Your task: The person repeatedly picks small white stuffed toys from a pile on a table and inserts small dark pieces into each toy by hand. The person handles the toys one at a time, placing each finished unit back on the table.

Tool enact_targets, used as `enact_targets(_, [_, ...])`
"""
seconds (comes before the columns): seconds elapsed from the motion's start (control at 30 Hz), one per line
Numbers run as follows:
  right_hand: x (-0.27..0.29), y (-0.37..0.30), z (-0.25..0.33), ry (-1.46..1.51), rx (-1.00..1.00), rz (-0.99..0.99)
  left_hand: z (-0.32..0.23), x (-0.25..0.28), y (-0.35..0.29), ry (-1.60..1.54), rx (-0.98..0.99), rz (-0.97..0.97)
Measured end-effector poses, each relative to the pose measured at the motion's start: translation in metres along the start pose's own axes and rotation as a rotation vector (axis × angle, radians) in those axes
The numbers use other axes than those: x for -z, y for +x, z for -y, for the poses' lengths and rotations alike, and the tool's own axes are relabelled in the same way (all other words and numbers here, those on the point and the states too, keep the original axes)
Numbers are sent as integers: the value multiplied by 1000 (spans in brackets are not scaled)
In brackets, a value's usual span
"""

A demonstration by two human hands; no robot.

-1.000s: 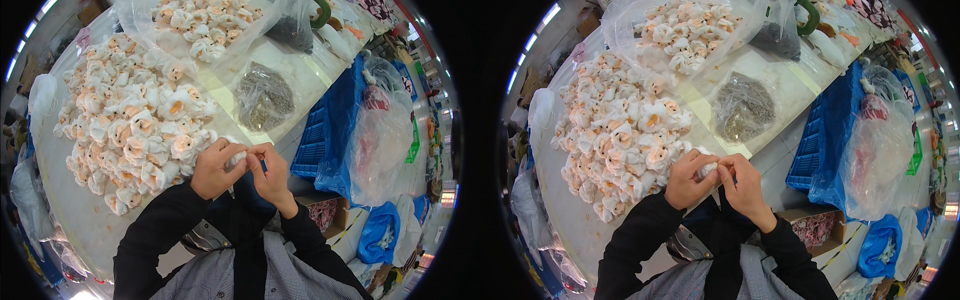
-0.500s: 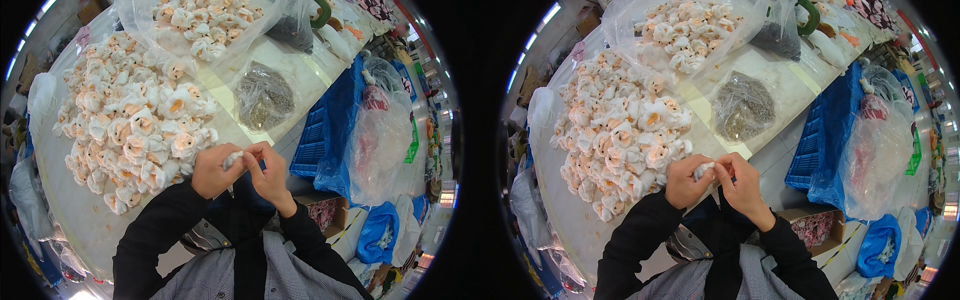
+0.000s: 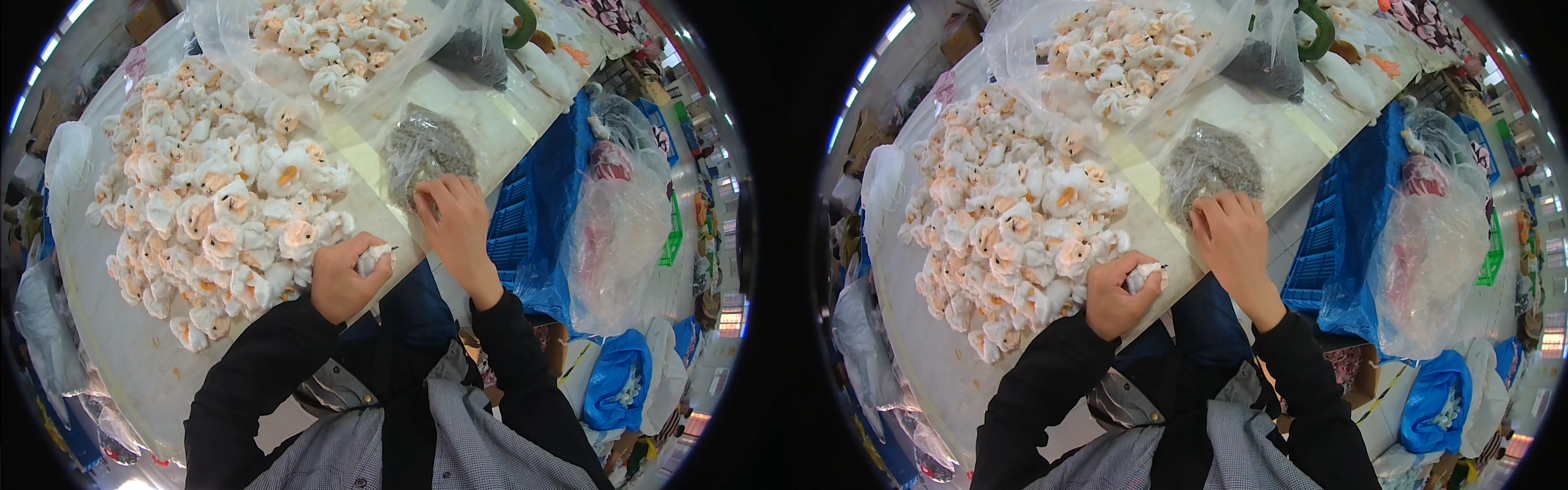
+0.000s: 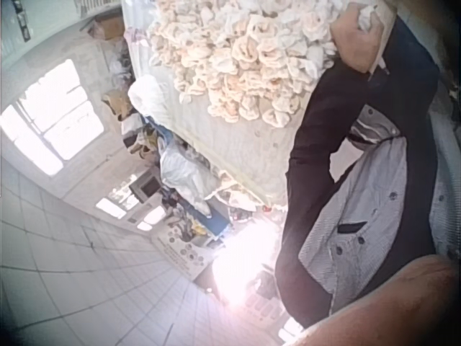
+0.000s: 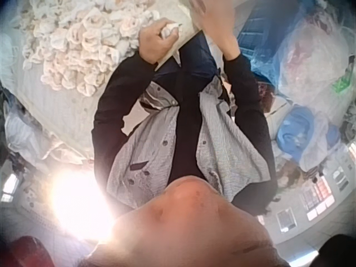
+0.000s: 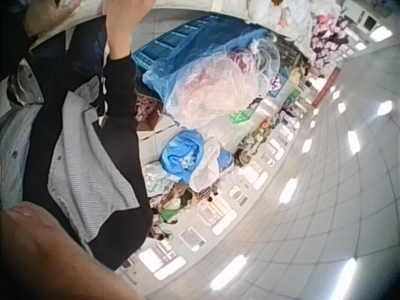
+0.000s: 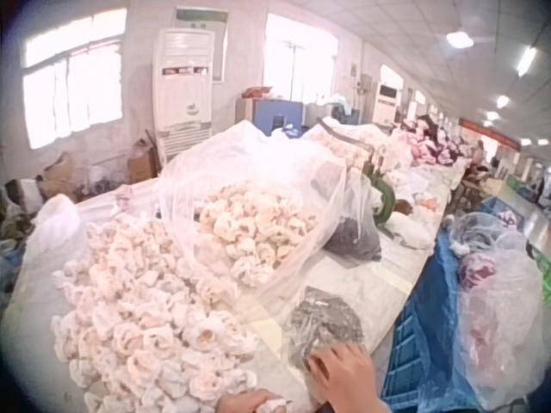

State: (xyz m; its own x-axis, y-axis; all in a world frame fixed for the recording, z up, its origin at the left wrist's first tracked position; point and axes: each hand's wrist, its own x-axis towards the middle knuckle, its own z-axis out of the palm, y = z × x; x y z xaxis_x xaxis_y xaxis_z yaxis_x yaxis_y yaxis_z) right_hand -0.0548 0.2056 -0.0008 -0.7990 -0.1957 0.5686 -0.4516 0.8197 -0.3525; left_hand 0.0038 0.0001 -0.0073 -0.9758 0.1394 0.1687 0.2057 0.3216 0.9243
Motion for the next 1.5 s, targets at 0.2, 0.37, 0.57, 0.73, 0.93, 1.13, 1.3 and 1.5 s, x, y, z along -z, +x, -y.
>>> enact_targets(0.2, [-17,8,-8,-77,1,39,-5,1,1,17,0,-2])
enact_targets(0.37, [-20,10,-10,-64,-24,70,-2,1,1,2,5,0])
enact_targets(0.57, [-23,12,-13,-27,-24,53,-1,0,2,-4,-34,-8])
enact_targets(0.73, [-11,9,-8,189,-167,11,0,0,2,-16,-52,-21])
enact_targets(0.93, [2,8,-8,302,-290,12,0,0,2,-51,-13,-5])
enact_targets(1.13, [1,14,-7,397,-322,-18,-2,0,2,-49,-8,-1])
enact_targets(1.3, [9,4,1,832,-505,148,-5,1,2,-53,2,-6])
enact_targets(1.5, [27,-22,24,1212,-696,418,-4,2,2,-20,-35,4])
